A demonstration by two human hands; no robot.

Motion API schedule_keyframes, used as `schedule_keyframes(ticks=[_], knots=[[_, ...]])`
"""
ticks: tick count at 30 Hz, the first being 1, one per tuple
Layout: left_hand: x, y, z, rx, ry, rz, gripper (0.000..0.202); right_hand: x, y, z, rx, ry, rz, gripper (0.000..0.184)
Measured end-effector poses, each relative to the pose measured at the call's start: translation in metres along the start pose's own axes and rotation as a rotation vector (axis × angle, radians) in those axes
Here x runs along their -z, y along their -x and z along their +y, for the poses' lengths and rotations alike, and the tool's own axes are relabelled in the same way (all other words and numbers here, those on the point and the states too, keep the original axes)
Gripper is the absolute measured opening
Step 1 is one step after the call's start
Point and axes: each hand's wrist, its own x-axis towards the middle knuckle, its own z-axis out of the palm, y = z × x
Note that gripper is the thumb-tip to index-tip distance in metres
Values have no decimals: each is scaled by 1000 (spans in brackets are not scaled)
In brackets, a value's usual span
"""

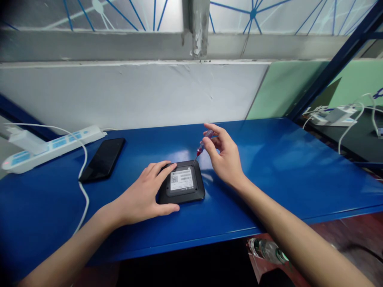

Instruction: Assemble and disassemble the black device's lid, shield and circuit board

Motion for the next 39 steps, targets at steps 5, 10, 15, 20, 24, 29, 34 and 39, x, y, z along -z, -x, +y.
schedule_keyframes(ticks=[5,10,15,20,24,29,34,39], knots=[[-1,-1,-1,-2,-5,9,102,0,2,-1,-11,-55,-70,47],[-3,-1,-3,-11,-14,17,103,0,1,1,21,77,-38,50],[-2,-2,-3,-13,-24,33,105,-1,1,1,39,101,5,47],[-1,-4,-5,57,-18,6,107,1,0,1,37,73,92,48],[-1,-6,-8,82,-26,15,106,1,2,1,0,108,16,37],[-1,-8,-8,108,-35,25,105,-3,6,0,-16,79,-82,37],[0,-7,-8,111,-40,32,104,-5,7,2,20,74,-59,36],[0,-7,-8,105,-42,42,104,-5,9,-1,64,98,-77,36]])
